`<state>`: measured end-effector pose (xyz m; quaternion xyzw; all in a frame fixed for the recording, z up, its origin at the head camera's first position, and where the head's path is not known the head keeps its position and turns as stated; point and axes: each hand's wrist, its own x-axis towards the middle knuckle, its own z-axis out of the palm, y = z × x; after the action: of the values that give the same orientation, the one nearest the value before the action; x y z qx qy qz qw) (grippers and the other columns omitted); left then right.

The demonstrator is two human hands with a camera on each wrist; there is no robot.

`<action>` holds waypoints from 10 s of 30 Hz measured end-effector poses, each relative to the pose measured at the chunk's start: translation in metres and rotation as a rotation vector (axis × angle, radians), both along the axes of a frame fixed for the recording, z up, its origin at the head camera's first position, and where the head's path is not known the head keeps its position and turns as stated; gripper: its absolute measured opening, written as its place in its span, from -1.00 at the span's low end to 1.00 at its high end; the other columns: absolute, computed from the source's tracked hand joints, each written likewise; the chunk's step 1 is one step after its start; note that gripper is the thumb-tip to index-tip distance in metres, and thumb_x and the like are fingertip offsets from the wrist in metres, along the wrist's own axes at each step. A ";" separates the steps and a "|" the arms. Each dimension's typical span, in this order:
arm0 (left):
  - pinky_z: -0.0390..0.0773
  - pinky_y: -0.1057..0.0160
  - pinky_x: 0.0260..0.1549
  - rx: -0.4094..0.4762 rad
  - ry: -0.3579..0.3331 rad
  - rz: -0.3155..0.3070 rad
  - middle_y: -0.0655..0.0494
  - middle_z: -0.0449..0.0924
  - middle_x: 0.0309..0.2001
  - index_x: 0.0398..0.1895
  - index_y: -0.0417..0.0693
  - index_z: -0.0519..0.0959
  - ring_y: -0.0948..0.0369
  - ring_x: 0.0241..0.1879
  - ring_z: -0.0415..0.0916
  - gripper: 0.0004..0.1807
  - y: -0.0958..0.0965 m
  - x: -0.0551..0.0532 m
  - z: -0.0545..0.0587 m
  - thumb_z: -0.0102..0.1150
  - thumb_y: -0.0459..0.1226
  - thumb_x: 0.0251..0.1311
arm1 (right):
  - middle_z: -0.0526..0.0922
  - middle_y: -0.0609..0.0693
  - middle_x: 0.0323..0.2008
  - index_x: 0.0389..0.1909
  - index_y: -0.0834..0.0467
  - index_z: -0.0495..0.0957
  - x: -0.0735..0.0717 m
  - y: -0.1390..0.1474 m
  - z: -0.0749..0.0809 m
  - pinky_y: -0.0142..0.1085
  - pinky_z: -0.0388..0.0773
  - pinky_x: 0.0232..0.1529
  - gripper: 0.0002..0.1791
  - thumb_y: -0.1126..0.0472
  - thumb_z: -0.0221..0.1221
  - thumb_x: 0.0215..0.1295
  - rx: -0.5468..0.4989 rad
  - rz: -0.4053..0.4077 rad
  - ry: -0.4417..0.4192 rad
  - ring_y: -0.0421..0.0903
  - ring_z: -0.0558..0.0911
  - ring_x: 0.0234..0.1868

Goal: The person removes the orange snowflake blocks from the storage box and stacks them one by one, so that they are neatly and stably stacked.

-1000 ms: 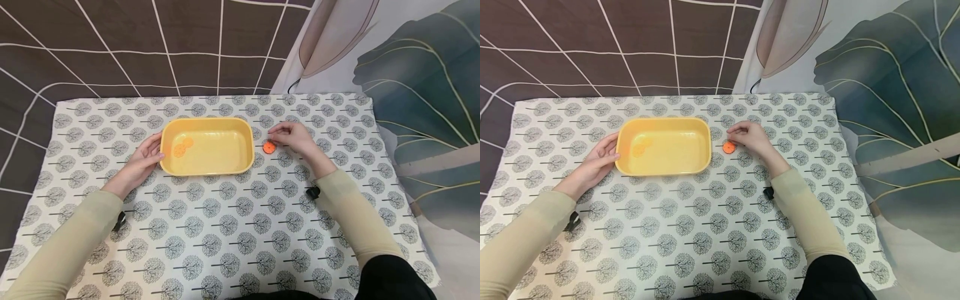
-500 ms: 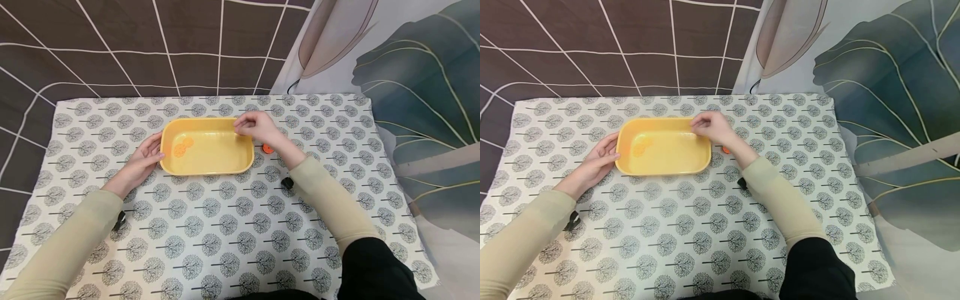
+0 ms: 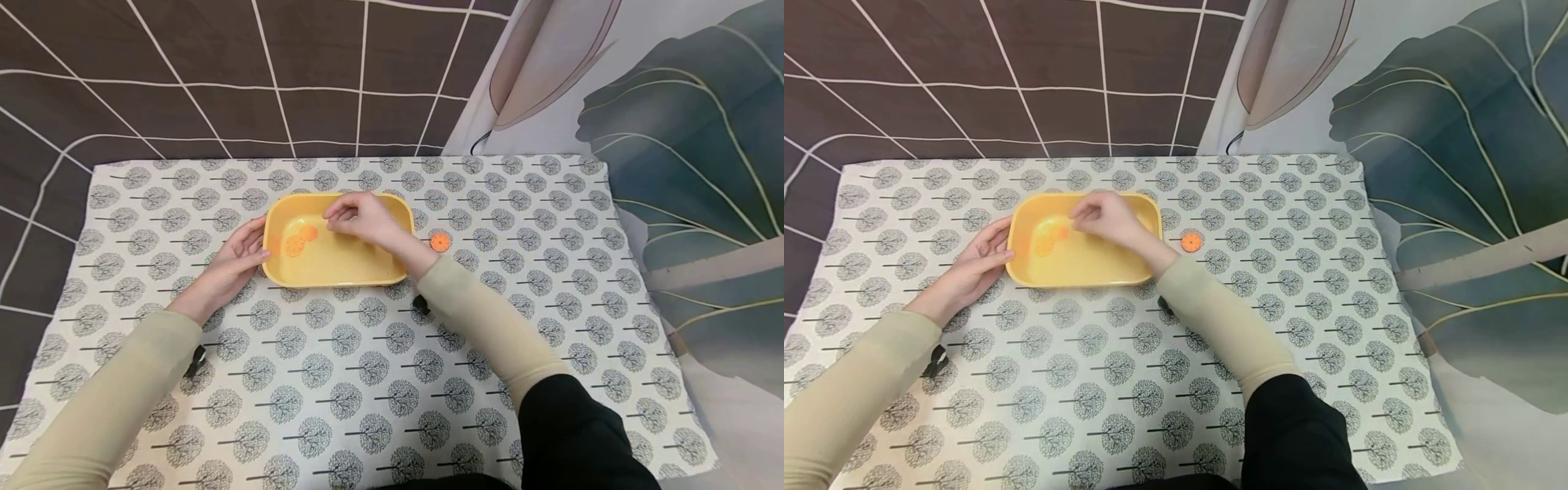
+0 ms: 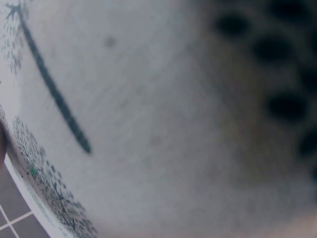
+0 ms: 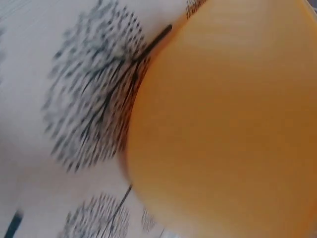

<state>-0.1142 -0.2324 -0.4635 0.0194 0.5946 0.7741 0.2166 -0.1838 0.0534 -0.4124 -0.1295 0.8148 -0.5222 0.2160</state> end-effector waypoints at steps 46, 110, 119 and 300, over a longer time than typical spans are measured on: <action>0.35 0.54 0.48 0.011 0.040 -0.018 -0.08 -0.23 0.76 0.70 -0.07 0.04 0.17 0.71 -0.04 -0.17 0.001 -0.001 -0.004 0.05 -0.56 0.43 | 0.66 0.04 0.33 0.32 0.15 0.61 0.008 -0.057 -0.034 -0.38 0.37 0.59 -0.51 0.26 0.38 0.39 0.299 0.344 0.338 -0.06 0.56 0.40; 0.07 0.30 0.69 -0.007 0.011 -0.015 -0.08 -0.25 0.76 0.69 -0.02 0.07 0.02 0.75 -0.23 -0.18 -0.001 0.000 -0.001 0.10 -0.52 0.43 | 0.82 0.19 -0.17 -0.12 0.29 0.78 0.007 0.036 0.014 -0.47 0.69 -0.16 -0.86 0.40 0.39 0.32 0.004 -0.047 0.192 -0.13 0.67 -0.24; 0.12 0.34 0.66 -0.003 0.008 -0.008 -0.07 -0.26 0.76 0.68 -0.01 0.08 0.03 0.75 -0.24 -0.17 -0.002 0.001 -0.002 0.11 -0.52 0.42 | 0.81 0.19 -0.13 -0.10 0.30 0.77 0.009 0.084 0.026 -0.44 0.76 -0.20 -0.83 0.37 0.40 0.32 0.015 -0.168 0.127 -0.24 0.67 -0.31; 0.08 0.34 0.68 0.009 0.024 0.003 -0.10 -0.22 0.75 0.62 0.03 0.20 0.09 0.73 -0.13 -0.24 0.001 -0.002 -0.003 0.07 -0.57 0.40 | 0.72 0.07 0.03 0.09 0.21 0.71 0.000 -0.033 -0.035 -0.44 0.64 0.15 -0.62 0.32 0.49 0.25 0.339 0.256 0.292 -0.07 0.65 0.03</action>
<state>-0.1165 -0.2317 -0.4666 0.0287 0.5937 0.7767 0.2084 -0.1840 0.0208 -0.4476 -0.2675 0.8903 -0.3221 0.1792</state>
